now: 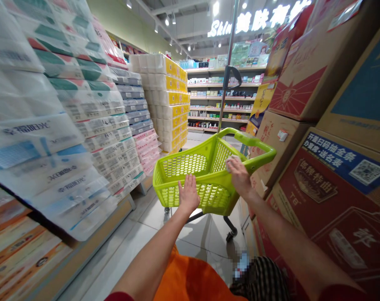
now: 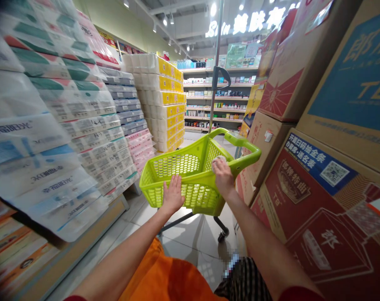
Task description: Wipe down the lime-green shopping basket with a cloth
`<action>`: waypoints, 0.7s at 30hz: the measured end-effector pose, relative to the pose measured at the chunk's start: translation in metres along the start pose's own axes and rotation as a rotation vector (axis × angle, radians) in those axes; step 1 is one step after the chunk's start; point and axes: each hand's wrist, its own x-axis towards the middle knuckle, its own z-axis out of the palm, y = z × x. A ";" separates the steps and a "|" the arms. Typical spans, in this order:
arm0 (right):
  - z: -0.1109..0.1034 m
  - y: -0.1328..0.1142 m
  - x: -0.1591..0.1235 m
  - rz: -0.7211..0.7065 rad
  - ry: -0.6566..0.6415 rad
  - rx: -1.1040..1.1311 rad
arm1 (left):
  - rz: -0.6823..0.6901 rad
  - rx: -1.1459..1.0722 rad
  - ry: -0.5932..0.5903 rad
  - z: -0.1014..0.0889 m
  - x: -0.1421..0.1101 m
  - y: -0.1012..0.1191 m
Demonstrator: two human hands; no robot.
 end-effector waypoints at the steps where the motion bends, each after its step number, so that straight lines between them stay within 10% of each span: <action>1: 0.005 -0.010 -0.004 -0.075 -0.055 0.022 | 0.015 -0.002 0.003 0.000 0.000 0.000; 9: -0.003 0.013 0.003 0.067 0.028 0.009 | -0.017 -0.019 0.022 0.003 -0.005 -0.005; 16: 0.018 -0.024 -0.009 -0.157 -0.137 0.058 | 0.010 -0.025 0.000 0.001 -0.007 -0.009; 21: 0.007 0.018 -0.011 0.007 0.045 -0.016 | -0.040 0.009 0.022 0.006 -0.011 -0.027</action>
